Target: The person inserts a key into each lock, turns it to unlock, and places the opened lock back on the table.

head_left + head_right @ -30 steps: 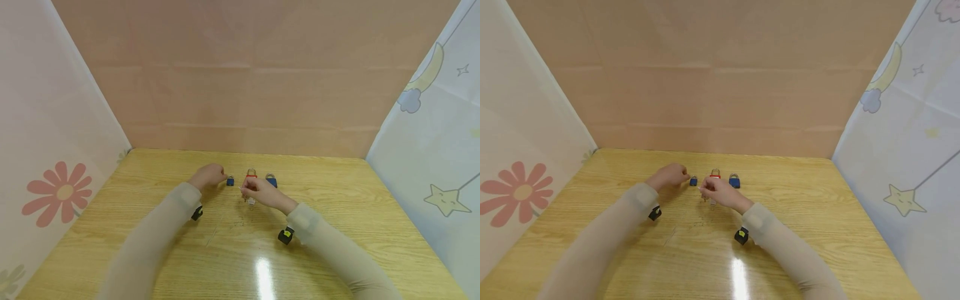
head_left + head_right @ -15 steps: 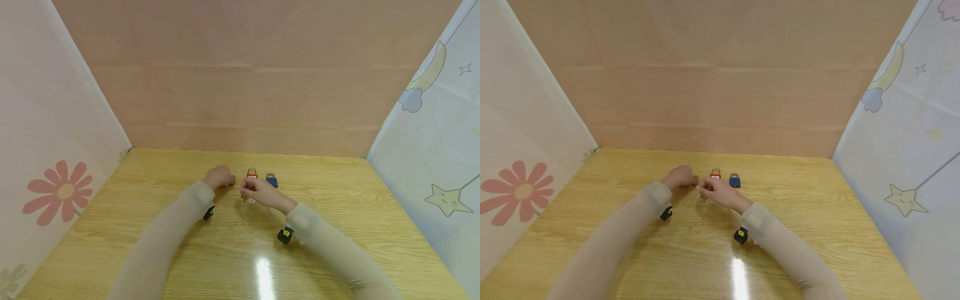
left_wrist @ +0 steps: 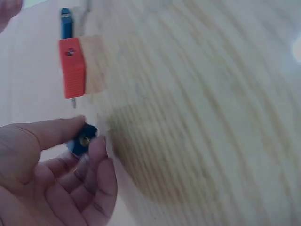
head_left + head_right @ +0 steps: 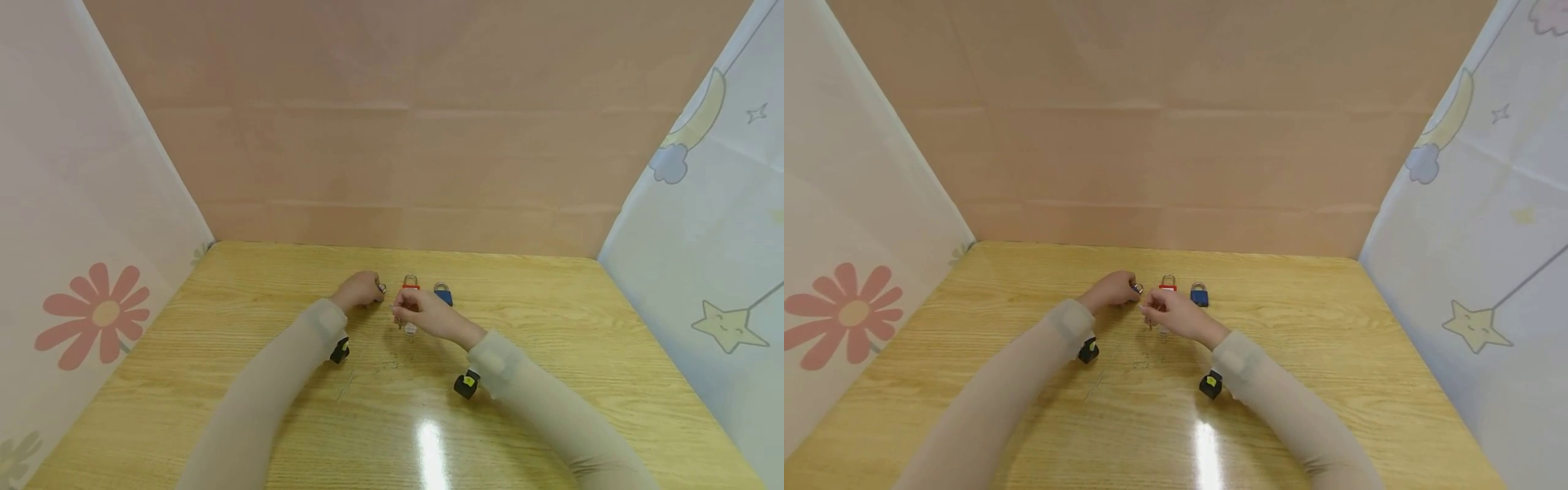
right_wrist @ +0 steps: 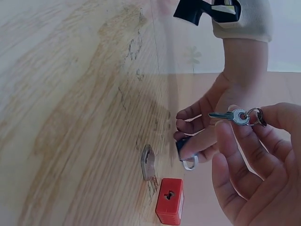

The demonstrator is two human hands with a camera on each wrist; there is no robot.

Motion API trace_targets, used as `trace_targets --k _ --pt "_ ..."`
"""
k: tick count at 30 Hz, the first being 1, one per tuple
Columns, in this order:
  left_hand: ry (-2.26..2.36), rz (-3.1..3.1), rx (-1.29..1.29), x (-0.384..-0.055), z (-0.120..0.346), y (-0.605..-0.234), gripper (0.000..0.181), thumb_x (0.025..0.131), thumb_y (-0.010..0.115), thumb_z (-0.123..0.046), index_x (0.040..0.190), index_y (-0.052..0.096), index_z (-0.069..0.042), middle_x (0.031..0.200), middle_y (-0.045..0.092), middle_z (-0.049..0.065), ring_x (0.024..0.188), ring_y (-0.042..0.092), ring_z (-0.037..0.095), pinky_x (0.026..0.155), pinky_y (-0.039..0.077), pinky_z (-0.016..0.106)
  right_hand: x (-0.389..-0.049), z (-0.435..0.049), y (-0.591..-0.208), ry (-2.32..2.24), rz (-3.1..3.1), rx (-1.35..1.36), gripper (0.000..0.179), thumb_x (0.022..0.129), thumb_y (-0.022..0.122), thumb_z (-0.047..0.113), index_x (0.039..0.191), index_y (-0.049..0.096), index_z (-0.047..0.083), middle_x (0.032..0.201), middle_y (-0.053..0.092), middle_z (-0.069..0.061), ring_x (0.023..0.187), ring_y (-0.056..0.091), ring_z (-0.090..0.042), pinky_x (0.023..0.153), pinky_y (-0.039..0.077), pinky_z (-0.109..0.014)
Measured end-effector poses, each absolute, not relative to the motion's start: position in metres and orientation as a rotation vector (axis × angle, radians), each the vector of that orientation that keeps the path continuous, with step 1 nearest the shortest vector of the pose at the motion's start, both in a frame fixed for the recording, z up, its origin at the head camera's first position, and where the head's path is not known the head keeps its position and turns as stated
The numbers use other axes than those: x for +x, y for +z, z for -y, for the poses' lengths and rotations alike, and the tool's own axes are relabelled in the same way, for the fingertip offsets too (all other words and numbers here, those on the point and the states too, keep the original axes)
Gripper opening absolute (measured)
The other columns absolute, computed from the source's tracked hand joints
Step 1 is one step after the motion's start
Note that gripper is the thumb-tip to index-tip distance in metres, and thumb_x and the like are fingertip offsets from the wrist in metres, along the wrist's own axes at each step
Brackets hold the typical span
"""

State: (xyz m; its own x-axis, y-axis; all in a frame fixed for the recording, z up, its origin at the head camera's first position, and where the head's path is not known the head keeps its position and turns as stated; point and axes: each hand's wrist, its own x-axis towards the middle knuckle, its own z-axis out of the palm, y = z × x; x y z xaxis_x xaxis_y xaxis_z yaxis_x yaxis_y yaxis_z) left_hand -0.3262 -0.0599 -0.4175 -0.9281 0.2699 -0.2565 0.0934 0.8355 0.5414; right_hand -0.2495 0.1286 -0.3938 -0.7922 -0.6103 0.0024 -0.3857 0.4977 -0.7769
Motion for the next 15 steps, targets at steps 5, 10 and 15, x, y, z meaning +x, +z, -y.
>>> trace_targets --k 5,10,15 --pt "1.284 -2.428 0.186 -0.326 0.067 -0.423 0.019 0.093 0.064 -0.020 0.085 0.055 -0.005 0.077 0.061 0.004 0.063 0.056 0.012 0.057 0.047 0.024 -0.249 -0.130 -0.393 -1.187 -2.479 -0.833 0.022 0.102 0.051 0.022 0.105 0.060 0.002 0.095 0.069 -0.006 0.088 0.066 -0.022 0.079 0.052 -0.032" --pt "1.643 -2.126 -0.016 -0.319 0.065 -0.416 0.023 0.095 0.063 -0.028 0.093 0.060 -0.006 0.080 0.064 0.001 0.067 0.062 0.010 0.066 0.055 0.025 -0.247 -0.131 -0.393 -1.204 -2.465 -0.844 0.021 0.102 0.051 0.021 0.104 0.059 0.002 0.095 0.069 -0.008 0.087 0.066 -0.027 0.077 0.053 -0.032" --pt "1.844 -1.921 -0.187 -0.306 0.060 -0.403 0.024 0.094 0.065 -0.032 0.093 0.062 -0.008 0.069 0.060 -0.003 0.059 0.056 0.008 0.061 0.053 0.023 -0.248 -0.132 -0.393 -1.222 -2.456 -0.846 0.016 0.102 0.052 0.021 0.101 0.059 0.006 0.095 0.069 -0.011 0.087 0.066 -0.032 0.077 0.054 -0.037"
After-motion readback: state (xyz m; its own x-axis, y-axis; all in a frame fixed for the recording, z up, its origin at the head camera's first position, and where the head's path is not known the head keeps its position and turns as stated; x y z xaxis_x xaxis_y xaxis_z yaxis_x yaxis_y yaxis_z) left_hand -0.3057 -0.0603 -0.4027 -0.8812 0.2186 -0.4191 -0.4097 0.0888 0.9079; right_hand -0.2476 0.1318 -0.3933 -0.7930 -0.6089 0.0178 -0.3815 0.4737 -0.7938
